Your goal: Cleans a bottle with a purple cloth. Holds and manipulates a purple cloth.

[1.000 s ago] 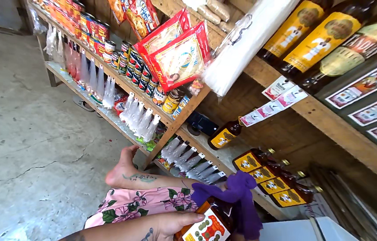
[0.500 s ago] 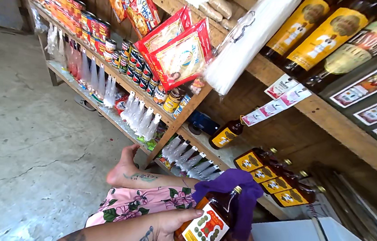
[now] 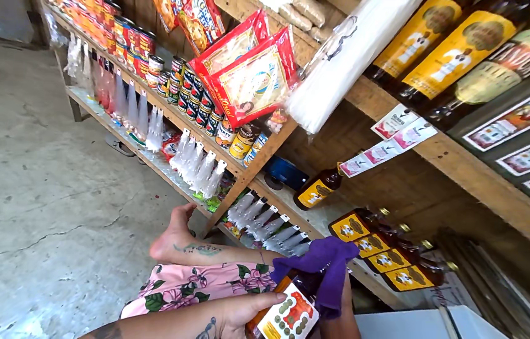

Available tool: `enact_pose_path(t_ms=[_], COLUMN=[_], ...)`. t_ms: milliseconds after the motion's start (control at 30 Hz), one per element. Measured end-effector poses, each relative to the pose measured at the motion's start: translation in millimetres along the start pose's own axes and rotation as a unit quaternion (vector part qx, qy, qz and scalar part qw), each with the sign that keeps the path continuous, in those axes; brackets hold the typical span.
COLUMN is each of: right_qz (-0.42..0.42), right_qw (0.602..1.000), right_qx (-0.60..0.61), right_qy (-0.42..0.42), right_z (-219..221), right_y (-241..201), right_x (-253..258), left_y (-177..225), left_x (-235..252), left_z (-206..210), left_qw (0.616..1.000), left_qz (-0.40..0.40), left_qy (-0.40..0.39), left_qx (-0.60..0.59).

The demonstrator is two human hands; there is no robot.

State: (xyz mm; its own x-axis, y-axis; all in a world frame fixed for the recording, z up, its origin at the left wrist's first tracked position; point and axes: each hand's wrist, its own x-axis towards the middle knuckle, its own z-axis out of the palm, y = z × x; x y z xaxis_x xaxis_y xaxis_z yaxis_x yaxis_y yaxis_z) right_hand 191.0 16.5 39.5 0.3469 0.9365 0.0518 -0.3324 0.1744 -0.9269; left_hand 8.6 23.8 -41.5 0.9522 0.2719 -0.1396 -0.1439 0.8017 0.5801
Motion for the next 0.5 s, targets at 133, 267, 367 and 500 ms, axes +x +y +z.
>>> enact_pose_path(t_ms=[133, 267, 367, 500], right_qz=[0.012, -0.01, -0.001, 0.004], right_qw=[0.998, 0.996, 0.991, 0.987], right_qx=[0.043, -0.093, -0.13, -0.145], right_qy=[-0.044, -0.007, -0.034, -0.067], right_z=[-24, -14, -16, -23], right_y=[15, 10, 6, -1], right_x=[12, -2, -6, -12], left_y=[-1, 2, 1, 0], left_x=[1, -1, -2, -1], left_z=[-3, 1, 1, 2], left_qw=[1.0, 1.0, 0.999, 0.999], left_qz=[0.011, 0.017, 0.022, 0.021], left_qy=[-0.012, 0.01, 0.014, 0.002], left_qx=[-0.011, -0.022, -0.019, -0.024])
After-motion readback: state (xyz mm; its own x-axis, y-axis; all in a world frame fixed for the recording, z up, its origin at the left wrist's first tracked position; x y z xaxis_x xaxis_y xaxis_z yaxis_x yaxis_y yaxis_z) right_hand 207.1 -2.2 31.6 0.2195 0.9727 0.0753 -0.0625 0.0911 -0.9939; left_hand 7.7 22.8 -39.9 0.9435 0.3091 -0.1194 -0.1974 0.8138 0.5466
